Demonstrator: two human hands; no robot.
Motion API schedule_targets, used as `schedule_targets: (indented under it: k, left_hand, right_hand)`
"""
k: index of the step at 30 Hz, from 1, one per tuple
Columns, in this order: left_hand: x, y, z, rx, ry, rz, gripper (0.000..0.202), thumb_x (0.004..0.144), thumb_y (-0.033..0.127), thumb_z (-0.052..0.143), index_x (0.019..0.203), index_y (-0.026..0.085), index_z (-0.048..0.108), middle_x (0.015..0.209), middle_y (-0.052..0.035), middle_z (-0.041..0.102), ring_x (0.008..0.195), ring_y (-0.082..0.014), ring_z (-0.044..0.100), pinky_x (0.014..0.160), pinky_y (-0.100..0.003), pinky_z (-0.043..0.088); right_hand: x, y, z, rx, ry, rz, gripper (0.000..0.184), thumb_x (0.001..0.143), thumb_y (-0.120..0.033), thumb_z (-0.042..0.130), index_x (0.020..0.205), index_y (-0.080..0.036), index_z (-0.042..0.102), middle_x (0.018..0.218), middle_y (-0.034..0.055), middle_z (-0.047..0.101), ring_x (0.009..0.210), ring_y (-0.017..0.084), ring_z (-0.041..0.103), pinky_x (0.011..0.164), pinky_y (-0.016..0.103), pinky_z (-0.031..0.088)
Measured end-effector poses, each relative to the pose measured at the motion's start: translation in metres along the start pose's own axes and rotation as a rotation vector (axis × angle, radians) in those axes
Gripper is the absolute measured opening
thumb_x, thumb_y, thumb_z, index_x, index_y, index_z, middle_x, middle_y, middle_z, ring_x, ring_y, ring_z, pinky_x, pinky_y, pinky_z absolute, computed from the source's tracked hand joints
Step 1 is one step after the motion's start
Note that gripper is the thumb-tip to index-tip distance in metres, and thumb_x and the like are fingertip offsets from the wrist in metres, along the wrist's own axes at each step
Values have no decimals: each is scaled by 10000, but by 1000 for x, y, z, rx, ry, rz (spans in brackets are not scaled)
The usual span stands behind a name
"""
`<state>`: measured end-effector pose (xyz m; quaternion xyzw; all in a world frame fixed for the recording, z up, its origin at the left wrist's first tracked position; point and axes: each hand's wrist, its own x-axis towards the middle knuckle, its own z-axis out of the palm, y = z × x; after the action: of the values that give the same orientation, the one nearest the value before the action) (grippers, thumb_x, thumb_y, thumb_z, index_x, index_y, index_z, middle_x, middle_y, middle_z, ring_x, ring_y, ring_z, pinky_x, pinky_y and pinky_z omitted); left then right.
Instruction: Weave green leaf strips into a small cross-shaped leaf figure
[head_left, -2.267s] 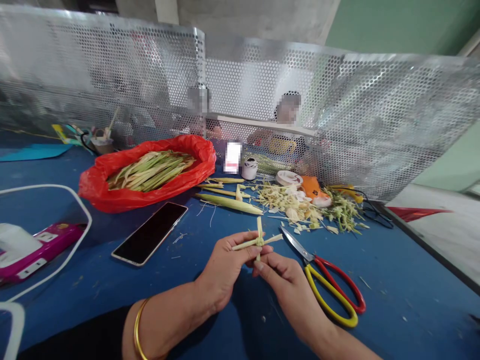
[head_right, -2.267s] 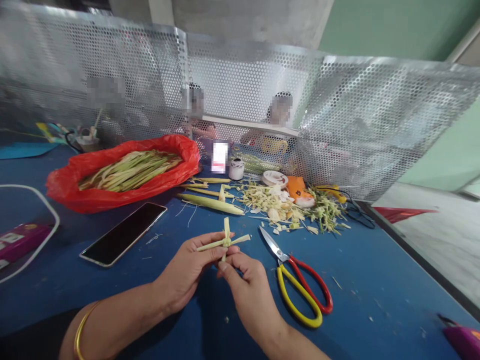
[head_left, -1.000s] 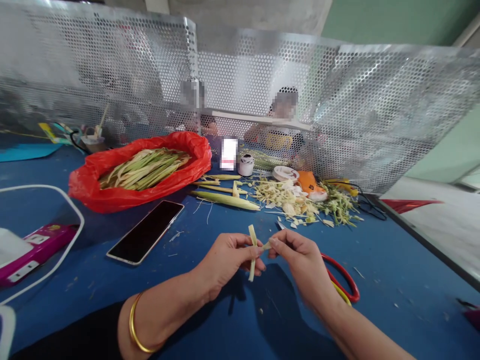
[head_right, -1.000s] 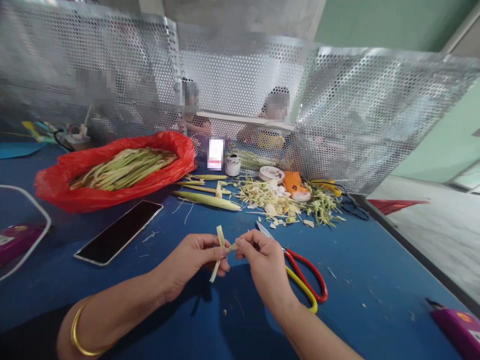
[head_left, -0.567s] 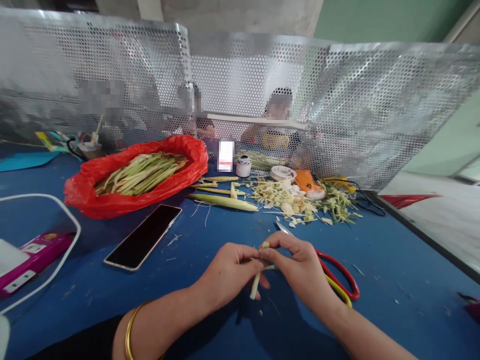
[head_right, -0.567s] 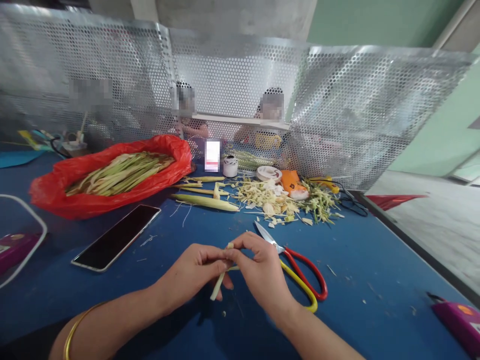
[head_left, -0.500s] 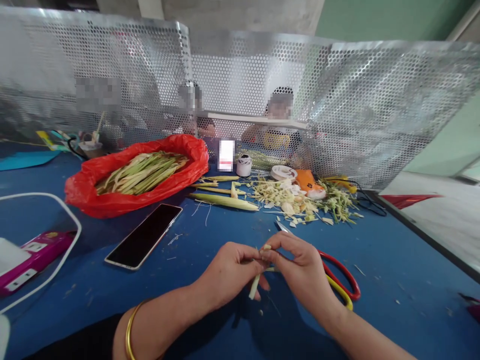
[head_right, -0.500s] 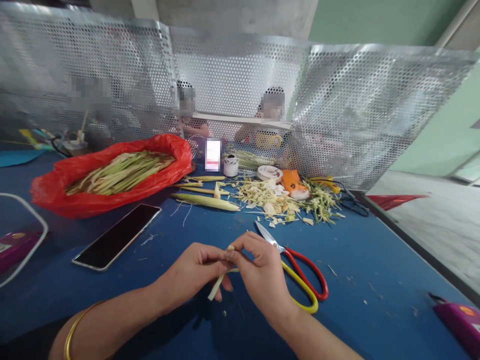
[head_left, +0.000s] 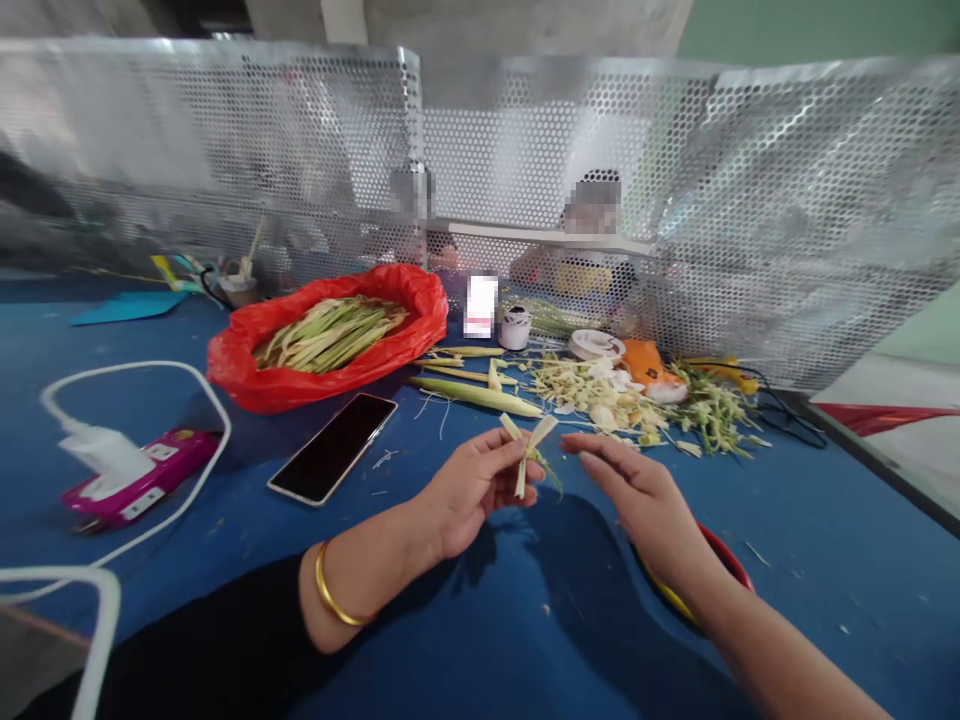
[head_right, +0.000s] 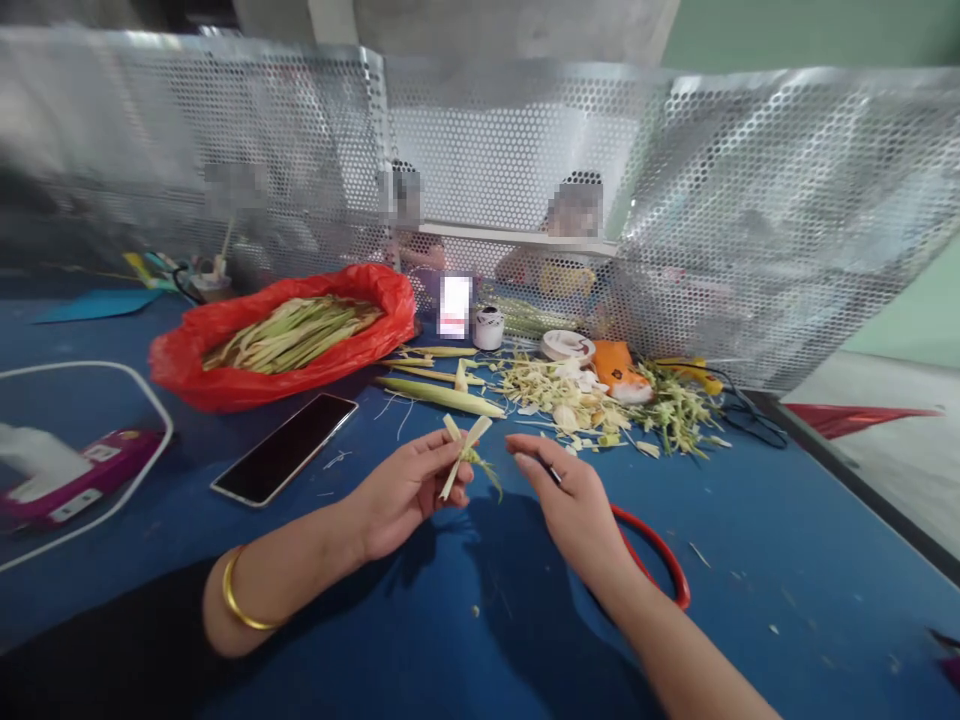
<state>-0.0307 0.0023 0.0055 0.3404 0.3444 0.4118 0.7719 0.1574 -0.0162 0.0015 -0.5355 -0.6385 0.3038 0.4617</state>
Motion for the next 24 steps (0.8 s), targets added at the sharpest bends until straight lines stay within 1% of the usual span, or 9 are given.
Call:
schedule_targets:
  k: [2, 5, 7, 11, 14, 17, 20, 22, 24]
  left_hand:
    - [1, -2, 0, -16, -54, -16, 101, 850, 251, 630, 893, 167, 594, 644, -6, 655, 467, -85, 585, 551, -213, 506]
    - [4, -5, 2, -19, -127, -48, 142, 825, 261, 668, 897, 160, 599, 643, -12, 661, 457, -85, 582, 539, -216, 512]
    - [7, -7, 5, -29, -164, -58, 175, 801, 267, 695, 903, 159, 602, 640, -9, 662, 454, -84, 576, 537, -223, 518]
    - [17, -6, 9, -17, -197, -83, 180, 789, 262, 701, 904, 152, 617, 639, -15, 665, 461, -84, 575, 518, -212, 504]
    - [20, -7, 8, 4, -206, -94, 172, 793, 262, 696, 895, 141, 629, 634, -24, 670, 454, -86, 569, 508, -213, 486]
    - [17, -8, 3, 0, -239, -132, 257, 772, 304, 724, 961, 153, 635, 658, -19, 686, 443, -90, 572, 507, -223, 480]
    - [12, -8, 0, -26, -304, -195, 336, 756, 367, 738, 1000, 159, 638, 710, -22, 705, 454, -88, 581, 529, -235, 496]
    - [10, -7, 0, -7, -302, -210, 286, 736, 324, 759, 926, 145, 642, 681, -20, 697, 448, -78, 574, 530, -219, 486]
    - [8, -7, 2, -2, -262, -187, 214, 750, 291, 742, 850, 134, 637, 651, -21, 683, 455, -74, 571, 521, -200, 470]
  right_hand:
    - [-3, -1, 4, -22, -83, -35, 244, 817, -380, 611, 975, -240, 735, 1038, 51, 734, 1023, 266, 633, 914, 387, 456]
    - [-8, -2, 11, -36, -159, -51, 228, 826, -399, 602, 889, -245, 758, 878, 35, 741, 838, 246, 653, 793, 361, 486]
    - [-9, -1, 12, -33, -150, -34, 241, 818, -416, 610, 868, -237, 763, 820, 31, 733, 782, 241, 645, 747, 347, 487]
    - [-8, 1, 5, -15, -91, -5, 259, 782, -409, 655, 934, -222, 751, 885, 41, 736, 843, 255, 641, 782, 328, 475]
    - [-7, -1, 1, 7, -148, -8, 243, 804, -403, 633, 912, -223, 755, 869, 37, 732, 813, 239, 637, 766, 312, 472]
    - [-8, -4, 3, 18, -169, 14, 240, 807, -409, 628, 849, -217, 765, 792, 34, 722, 800, 243, 636, 737, 310, 477]
    - [-10, -4, 8, 12, -176, 17, 275, 849, -408, 577, 848, -203, 760, 759, 34, 715, 754, 222, 626, 706, 302, 472]
    - [-12, -3, 11, -30, -172, -22, 280, 876, -395, 549, 829, -204, 748, 736, 29, 700, 705, 199, 609, 672, 290, 463]
    - [-13, -1, 13, -113, -135, -97, 268, 900, -362, 527, 807, -211, 727, 730, 28, 688, 692, 189, 602, 667, 291, 455]
